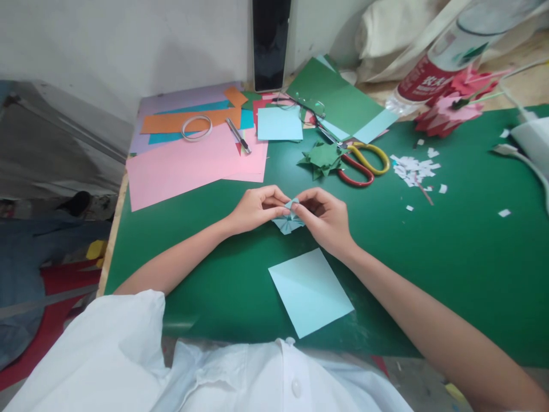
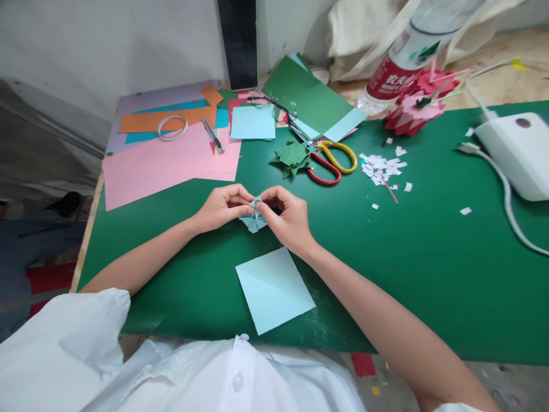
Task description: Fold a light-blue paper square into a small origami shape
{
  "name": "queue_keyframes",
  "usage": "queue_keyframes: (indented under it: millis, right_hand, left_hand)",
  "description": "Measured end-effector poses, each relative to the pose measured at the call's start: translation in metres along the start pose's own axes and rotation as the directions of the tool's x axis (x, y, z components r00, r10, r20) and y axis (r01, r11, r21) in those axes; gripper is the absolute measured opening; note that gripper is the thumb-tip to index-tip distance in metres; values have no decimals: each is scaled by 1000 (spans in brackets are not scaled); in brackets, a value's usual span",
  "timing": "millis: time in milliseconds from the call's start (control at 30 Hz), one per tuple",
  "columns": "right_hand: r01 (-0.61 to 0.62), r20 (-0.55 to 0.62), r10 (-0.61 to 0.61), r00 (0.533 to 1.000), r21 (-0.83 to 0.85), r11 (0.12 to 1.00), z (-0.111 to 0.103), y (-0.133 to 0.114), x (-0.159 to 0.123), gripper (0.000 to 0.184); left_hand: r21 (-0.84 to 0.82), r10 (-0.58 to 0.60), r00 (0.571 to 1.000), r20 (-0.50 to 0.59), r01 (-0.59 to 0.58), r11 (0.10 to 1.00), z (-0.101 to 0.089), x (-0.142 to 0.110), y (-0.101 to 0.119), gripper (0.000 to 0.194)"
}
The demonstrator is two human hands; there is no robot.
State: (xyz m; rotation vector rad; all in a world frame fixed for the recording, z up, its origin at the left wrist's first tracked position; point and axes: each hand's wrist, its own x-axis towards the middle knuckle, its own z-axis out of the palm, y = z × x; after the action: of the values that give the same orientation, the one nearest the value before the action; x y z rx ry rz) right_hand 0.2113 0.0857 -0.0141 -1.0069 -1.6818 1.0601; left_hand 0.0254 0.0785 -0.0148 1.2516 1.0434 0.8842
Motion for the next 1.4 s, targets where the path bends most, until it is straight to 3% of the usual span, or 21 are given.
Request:
queue_keyframes:
  millis: [200,367,733,1033,1233,1400]
  right_hand:
    - [-12,-62,14,998,27,1000,2,-2,-1,11]
    - [14,-108,-15,994,-11,1000,2,-4,-1,7]
    - [38,-111,-45,993,-58,998,4,-3,-5,4]
    - [-59,-32,57,998,-58,997,1,-6,-1,13]
    - [-124,71,125,990,-19,992,-4,-3,3,18]
    - [-112,154,123,980,-82,990,-9,-6,6,20]
  left_hand:
    - [28,3,1000,-5,-3,1000,1,0,1,33]
    - [157,73,997,22,-76,985,-1,0,4,31]
    - [289,81,997,11,-81,954,-1,0,8,21]
    - [302,93,994,-54,-72,951,1,-3,7,23]
    - [364,146,989,-12,-132,922,1,-4,6,22]
    - [381,164,986,25,-161,910,1,-4,8,22]
